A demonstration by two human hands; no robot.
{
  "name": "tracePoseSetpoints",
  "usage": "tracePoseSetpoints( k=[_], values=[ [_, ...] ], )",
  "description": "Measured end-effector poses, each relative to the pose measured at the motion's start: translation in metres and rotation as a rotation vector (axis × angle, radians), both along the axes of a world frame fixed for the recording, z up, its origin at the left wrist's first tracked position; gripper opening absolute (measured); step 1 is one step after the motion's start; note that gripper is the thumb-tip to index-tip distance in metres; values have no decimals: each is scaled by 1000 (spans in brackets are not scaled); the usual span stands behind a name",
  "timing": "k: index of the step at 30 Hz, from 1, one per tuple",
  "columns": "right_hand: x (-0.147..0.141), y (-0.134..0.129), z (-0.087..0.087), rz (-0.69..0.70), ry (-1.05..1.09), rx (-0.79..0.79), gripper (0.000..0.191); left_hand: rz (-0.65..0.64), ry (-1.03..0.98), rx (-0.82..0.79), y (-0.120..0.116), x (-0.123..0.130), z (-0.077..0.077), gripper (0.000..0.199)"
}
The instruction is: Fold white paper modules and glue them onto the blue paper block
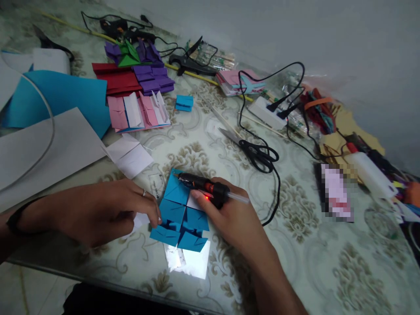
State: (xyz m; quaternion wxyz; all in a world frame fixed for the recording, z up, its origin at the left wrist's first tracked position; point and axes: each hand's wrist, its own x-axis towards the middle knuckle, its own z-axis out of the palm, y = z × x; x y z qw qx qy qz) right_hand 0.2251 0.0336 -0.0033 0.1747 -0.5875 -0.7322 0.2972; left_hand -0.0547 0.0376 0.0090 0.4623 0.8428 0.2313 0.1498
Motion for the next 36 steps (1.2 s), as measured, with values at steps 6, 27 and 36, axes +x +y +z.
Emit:
tracePoseSetpoints(
  k=[6, 27, 36],
  values=[
    [1, -2, 2, 22, 6, 0, 34, -4, -15, -11, 1, 1, 0, 49],
    [4, -12, 14, 168, 35, 18, 15, -26, 10, -42, 5, 1, -2, 46],
    [3, -14, 12, 185, 37, 56, 19, -20, 16, -22, 4, 1, -4, 45]
  ],
)
